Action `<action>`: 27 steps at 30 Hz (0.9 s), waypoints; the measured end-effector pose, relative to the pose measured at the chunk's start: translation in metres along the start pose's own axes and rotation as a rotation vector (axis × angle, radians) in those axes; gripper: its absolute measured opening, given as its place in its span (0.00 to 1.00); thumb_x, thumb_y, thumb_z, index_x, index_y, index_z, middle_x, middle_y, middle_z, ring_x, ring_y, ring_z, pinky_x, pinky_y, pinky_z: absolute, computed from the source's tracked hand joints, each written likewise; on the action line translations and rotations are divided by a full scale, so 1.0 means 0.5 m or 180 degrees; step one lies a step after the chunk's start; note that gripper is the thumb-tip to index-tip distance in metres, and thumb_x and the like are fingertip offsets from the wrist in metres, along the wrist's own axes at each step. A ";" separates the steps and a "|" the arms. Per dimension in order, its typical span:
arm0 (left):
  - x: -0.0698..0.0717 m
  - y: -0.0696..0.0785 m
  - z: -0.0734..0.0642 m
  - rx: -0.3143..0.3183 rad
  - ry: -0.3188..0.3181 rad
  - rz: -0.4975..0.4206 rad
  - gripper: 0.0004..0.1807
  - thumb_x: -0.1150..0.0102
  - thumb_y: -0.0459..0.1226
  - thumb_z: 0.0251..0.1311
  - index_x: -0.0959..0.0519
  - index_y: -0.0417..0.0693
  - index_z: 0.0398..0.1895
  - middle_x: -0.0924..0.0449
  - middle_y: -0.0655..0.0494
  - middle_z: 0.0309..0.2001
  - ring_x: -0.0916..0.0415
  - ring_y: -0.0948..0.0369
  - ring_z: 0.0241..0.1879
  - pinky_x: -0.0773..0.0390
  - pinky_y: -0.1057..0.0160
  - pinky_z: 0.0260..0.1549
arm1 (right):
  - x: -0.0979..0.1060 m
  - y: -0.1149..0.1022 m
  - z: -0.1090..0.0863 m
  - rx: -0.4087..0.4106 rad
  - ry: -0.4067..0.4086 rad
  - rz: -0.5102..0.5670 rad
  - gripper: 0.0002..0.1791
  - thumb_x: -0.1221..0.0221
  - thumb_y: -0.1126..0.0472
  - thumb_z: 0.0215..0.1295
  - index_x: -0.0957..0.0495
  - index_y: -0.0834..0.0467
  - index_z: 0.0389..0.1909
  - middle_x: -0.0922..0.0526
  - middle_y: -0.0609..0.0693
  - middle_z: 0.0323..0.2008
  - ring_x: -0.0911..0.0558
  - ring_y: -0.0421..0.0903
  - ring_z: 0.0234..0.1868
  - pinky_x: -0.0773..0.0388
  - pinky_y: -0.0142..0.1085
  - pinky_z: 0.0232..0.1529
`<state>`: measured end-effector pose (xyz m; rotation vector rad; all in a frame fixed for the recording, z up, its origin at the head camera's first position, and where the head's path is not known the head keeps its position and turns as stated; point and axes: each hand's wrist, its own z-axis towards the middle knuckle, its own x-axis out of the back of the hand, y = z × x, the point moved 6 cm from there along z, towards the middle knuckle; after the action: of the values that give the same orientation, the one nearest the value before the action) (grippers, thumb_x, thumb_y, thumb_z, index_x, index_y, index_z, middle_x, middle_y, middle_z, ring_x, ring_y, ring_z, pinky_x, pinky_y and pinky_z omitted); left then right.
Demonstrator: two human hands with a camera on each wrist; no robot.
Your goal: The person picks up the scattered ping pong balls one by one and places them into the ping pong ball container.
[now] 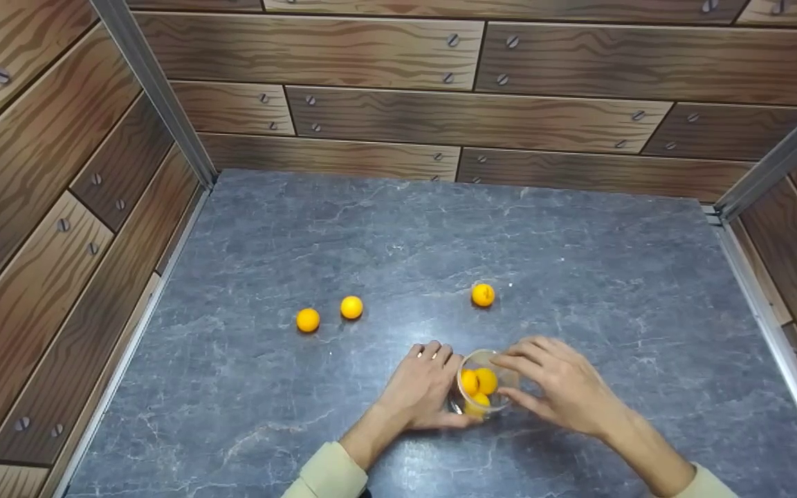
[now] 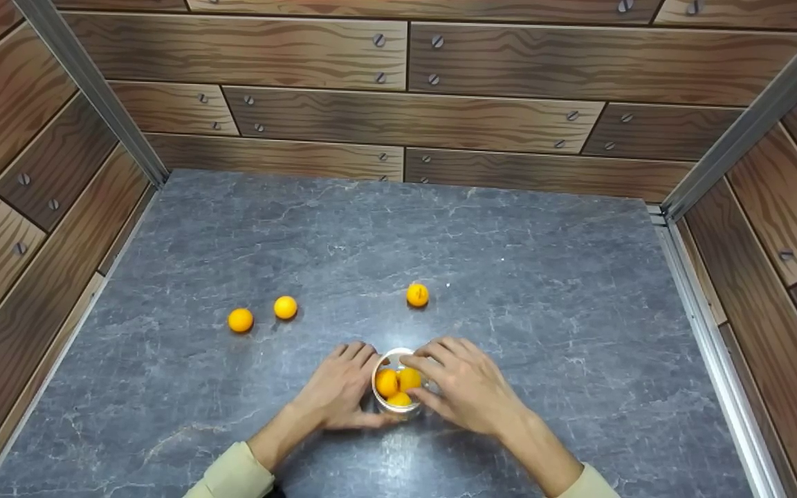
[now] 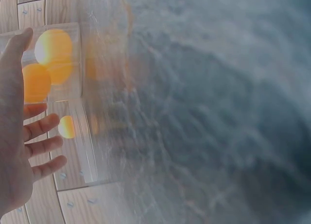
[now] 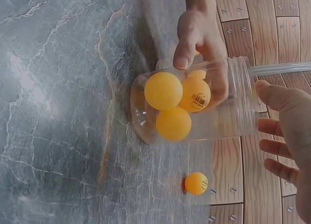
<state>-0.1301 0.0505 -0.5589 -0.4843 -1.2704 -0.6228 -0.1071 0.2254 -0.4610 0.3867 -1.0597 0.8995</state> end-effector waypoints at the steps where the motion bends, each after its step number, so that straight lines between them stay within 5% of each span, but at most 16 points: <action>1: 0.000 0.000 0.000 0.0004 -0.0002 -0.0009 0.48 0.51 0.83 0.51 0.25 0.55 0.55 0.20 0.59 0.46 0.21 0.58 0.50 0.21 0.57 0.51 | 0.001 0.001 0.000 -0.0002 0.0000 -0.0003 0.26 0.22 0.49 0.54 0.14 0.49 0.54 0.12 0.41 0.48 0.16 0.41 0.48 0.17 0.40 0.50; 27: 0.003 0.001 -0.001 -0.0023 0.0034 0.0059 0.49 0.53 0.83 0.52 0.24 0.55 0.56 0.19 0.59 0.47 0.21 0.58 0.50 0.20 0.57 0.51 | 0.011 0.040 0.011 0.0102 0.0302 -0.0003 0.25 0.22 0.53 0.53 0.13 0.51 0.54 0.11 0.43 0.46 0.15 0.43 0.46 0.19 0.39 0.49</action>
<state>-0.1293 0.0504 -0.5578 -0.4977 -1.2528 -0.6137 -0.1250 0.2364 -0.4564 0.3676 -0.9590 0.9260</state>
